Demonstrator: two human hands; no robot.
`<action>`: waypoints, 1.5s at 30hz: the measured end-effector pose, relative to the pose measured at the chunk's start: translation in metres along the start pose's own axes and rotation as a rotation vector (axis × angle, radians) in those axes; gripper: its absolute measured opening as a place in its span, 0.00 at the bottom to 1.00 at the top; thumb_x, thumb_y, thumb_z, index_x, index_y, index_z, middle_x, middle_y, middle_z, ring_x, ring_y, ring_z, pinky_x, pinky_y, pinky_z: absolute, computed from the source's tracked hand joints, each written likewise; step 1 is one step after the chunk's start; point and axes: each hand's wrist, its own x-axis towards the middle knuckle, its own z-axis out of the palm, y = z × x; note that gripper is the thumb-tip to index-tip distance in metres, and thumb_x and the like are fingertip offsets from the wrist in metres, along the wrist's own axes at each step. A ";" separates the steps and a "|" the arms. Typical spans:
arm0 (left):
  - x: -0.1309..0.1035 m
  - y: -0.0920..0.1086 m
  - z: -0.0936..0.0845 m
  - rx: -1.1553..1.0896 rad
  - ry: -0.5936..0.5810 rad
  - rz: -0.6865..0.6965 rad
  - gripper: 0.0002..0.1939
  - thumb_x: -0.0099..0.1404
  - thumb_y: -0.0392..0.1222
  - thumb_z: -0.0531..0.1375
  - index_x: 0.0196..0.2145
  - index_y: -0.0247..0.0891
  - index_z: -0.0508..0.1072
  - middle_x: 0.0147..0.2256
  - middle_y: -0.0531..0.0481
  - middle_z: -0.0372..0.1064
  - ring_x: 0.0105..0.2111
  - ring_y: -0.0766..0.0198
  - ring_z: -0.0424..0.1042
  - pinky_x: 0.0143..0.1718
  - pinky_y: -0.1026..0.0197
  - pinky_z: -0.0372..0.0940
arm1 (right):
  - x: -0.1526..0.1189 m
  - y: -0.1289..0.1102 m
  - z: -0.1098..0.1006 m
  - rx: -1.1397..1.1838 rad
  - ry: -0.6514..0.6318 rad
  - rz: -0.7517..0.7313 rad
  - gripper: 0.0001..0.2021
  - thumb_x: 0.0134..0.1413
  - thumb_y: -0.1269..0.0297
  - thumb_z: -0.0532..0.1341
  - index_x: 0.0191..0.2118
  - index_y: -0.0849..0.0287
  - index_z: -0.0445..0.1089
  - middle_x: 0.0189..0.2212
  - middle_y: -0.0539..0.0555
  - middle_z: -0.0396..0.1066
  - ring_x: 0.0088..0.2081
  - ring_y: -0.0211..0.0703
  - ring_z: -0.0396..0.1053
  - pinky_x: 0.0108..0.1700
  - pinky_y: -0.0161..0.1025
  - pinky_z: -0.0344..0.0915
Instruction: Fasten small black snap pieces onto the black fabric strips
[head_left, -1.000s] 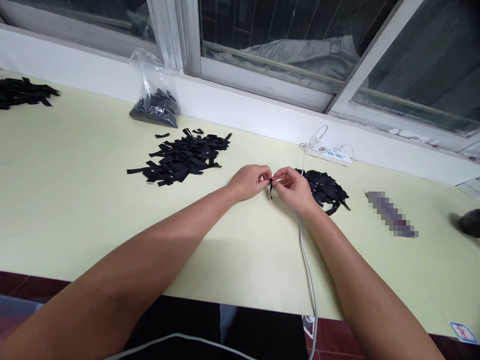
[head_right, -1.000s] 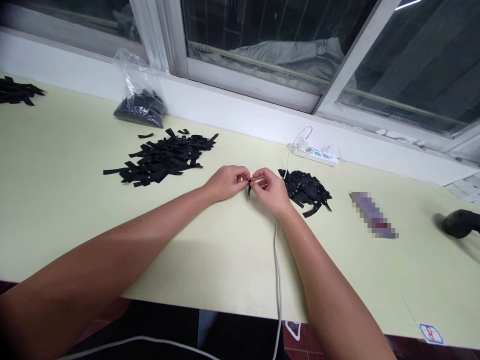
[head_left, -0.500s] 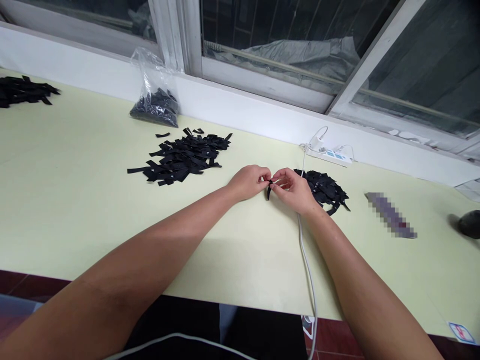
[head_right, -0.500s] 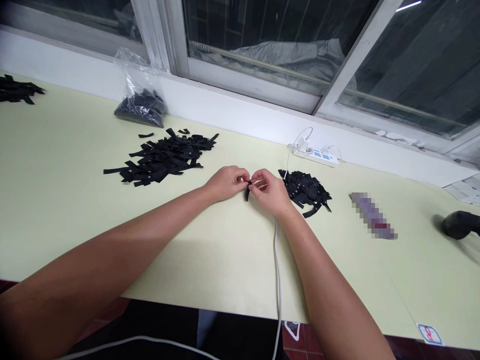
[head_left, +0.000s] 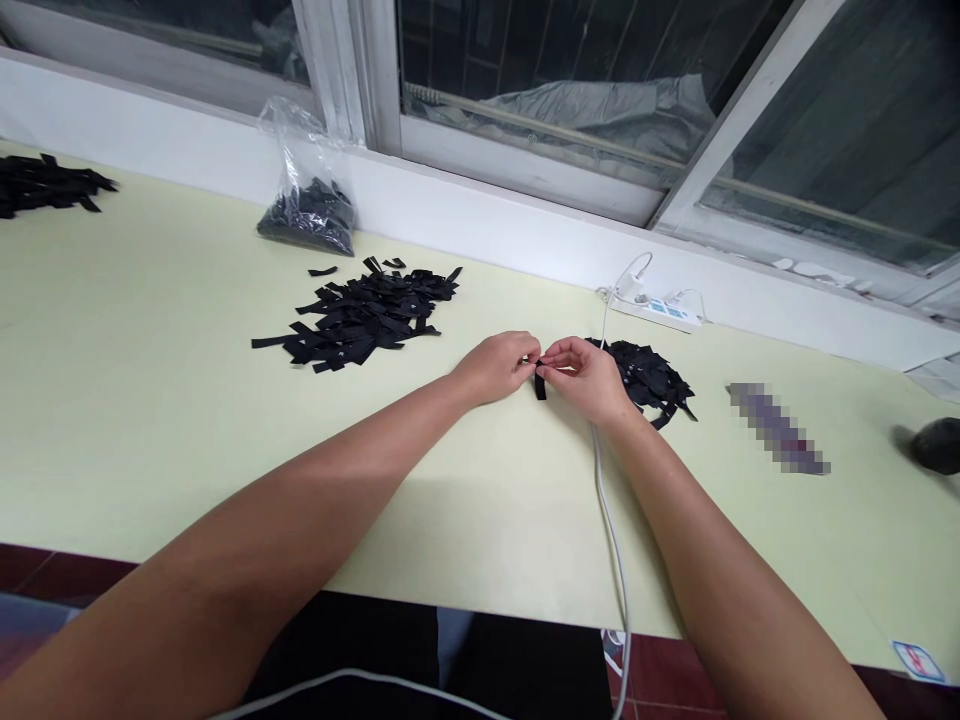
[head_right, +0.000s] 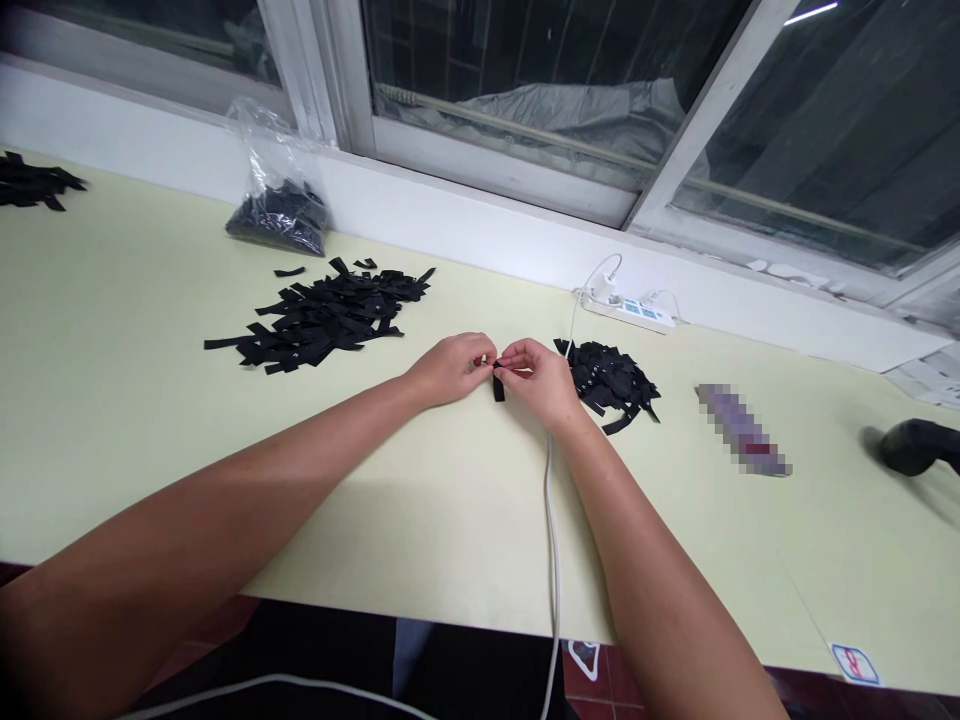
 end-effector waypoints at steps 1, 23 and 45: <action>0.000 0.000 0.000 -0.014 0.011 -0.023 0.04 0.62 0.34 0.55 0.33 0.37 0.70 0.32 0.50 0.69 0.33 0.63 0.66 0.34 0.61 0.59 | 0.000 0.000 0.001 0.011 0.005 0.002 0.11 0.46 0.61 0.68 0.37 0.57 0.71 0.36 0.54 0.77 0.40 0.44 0.75 0.43 0.42 0.73; 0.003 -0.004 0.003 -0.038 0.000 -0.040 0.03 0.60 0.33 0.57 0.29 0.37 0.70 0.29 0.52 0.68 0.31 0.64 0.65 0.33 0.61 0.58 | 0.000 0.002 0.001 -0.050 -0.004 0.057 0.10 0.46 0.62 0.68 0.36 0.57 0.73 0.33 0.54 0.78 0.34 0.43 0.76 0.37 0.38 0.71; 0.003 -0.004 0.000 0.000 0.002 -0.055 0.11 0.60 0.31 0.55 0.37 0.39 0.75 0.38 0.49 0.71 0.38 0.61 0.69 0.39 0.59 0.63 | -0.005 -0.001 0.014 -0.012 -0.037 0.000 0.22 0.44 0.60 0.68 0.47 0.57 0.68 0.44 0.56 0.75 0.39 0.43 0.74 0.43 0.41 0.72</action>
